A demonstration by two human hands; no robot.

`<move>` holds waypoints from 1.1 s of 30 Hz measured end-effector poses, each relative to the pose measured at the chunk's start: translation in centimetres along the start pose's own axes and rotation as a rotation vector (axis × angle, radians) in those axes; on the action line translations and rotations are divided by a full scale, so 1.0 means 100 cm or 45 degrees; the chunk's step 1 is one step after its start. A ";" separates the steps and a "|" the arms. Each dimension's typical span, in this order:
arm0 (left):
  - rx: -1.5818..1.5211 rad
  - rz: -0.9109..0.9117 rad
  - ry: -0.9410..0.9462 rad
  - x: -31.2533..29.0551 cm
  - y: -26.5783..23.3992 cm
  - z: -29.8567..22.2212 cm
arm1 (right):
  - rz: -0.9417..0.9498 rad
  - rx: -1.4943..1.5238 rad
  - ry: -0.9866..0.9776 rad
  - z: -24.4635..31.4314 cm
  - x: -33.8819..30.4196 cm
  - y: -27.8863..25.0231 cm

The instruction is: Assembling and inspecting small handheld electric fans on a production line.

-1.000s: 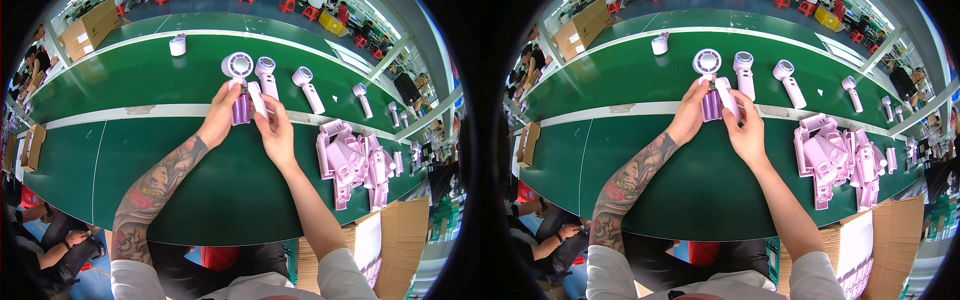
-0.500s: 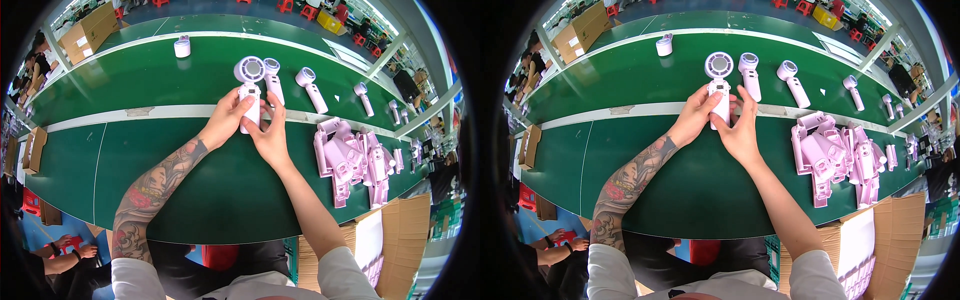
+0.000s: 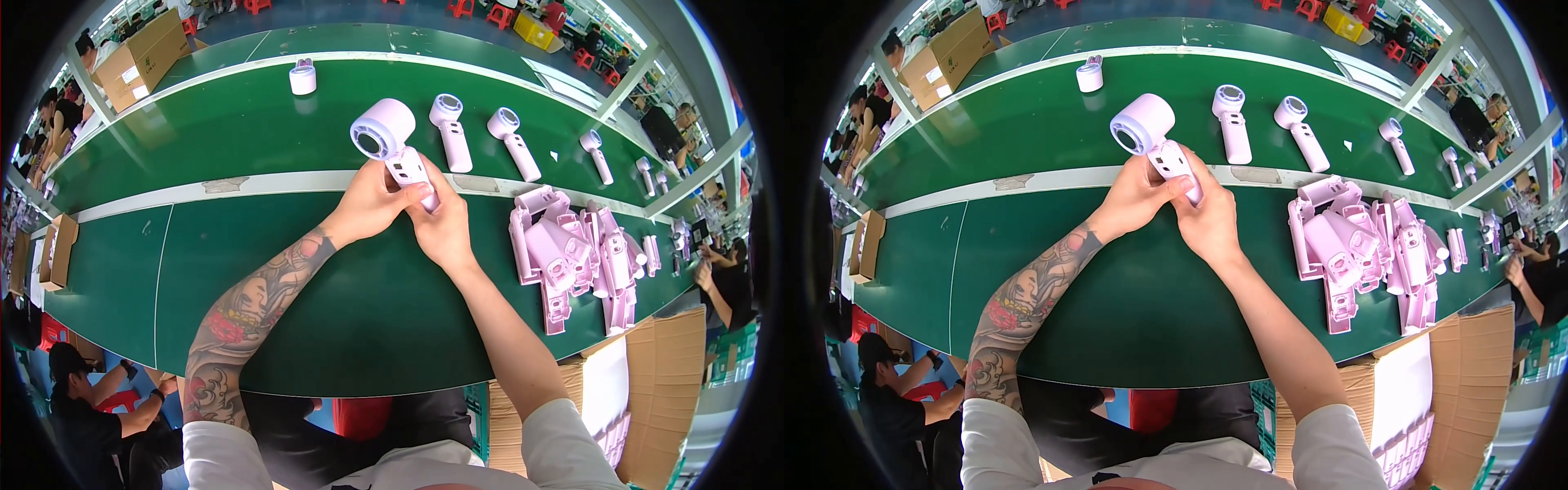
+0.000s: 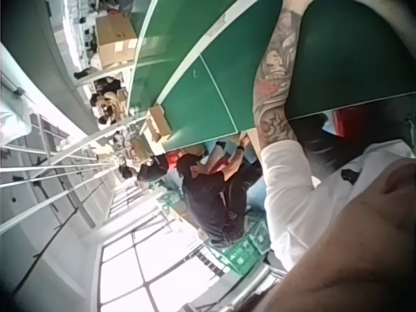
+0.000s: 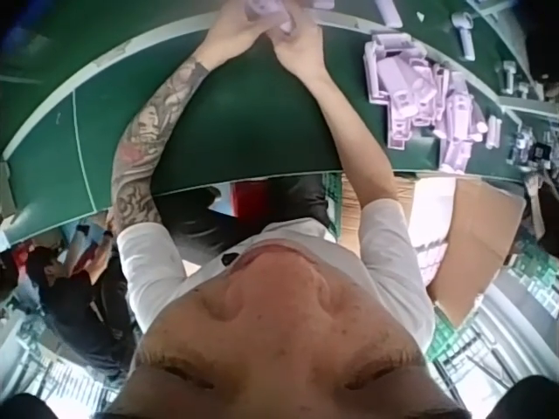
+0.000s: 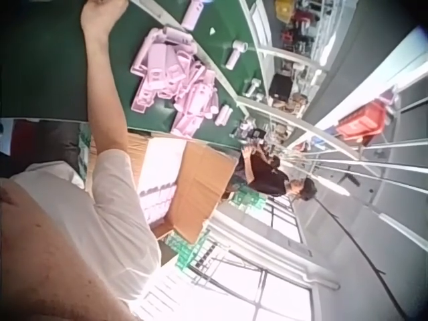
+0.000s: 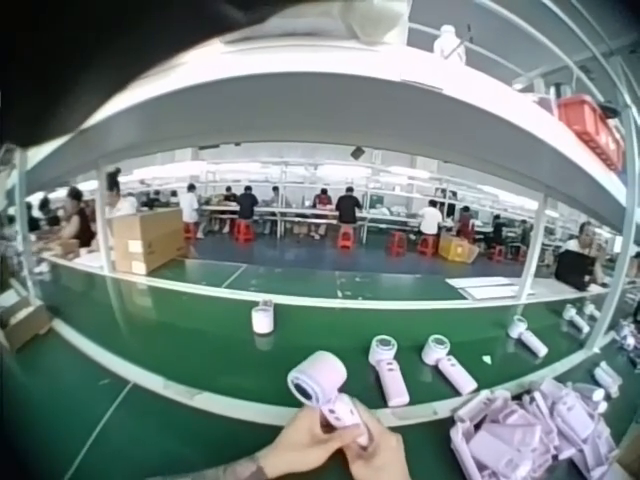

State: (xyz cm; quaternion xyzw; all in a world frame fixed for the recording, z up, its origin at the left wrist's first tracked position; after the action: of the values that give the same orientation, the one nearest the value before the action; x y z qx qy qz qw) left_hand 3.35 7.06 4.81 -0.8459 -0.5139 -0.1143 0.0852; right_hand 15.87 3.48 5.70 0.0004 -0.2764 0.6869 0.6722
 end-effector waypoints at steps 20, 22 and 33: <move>0.138 0.029 0.096 -0.012 0.033 -0.013 | 0.246 1.242 0.636 -0.023 0.004 0.001; 0.116 0.056 0.145 -0.011 0.037 -0.016 | 0.247 1.218 0.617 -0.023 0.005 0.000; 0.262 -0.040 0.269 -0.007 0.005 0.005 | 0.165 1.084 0.694 -0.024 0.003 -0.002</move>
State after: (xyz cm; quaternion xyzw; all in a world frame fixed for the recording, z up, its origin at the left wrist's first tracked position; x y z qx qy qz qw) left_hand 3.50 6.36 4.16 -0.8078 -0.5242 -0.1508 0.2234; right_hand 16.97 4.71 3.87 0.0778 0.2139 0.7540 0.6162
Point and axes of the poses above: each hand's wrist, its own x-axis towards the middle knuckle, its own y-axis out of the palm, z = x × y, the point moved 5 cm from there along x, towards the middle knuckle, and after that the axes turned 3 degrees about -x, right-handed, at the moved point
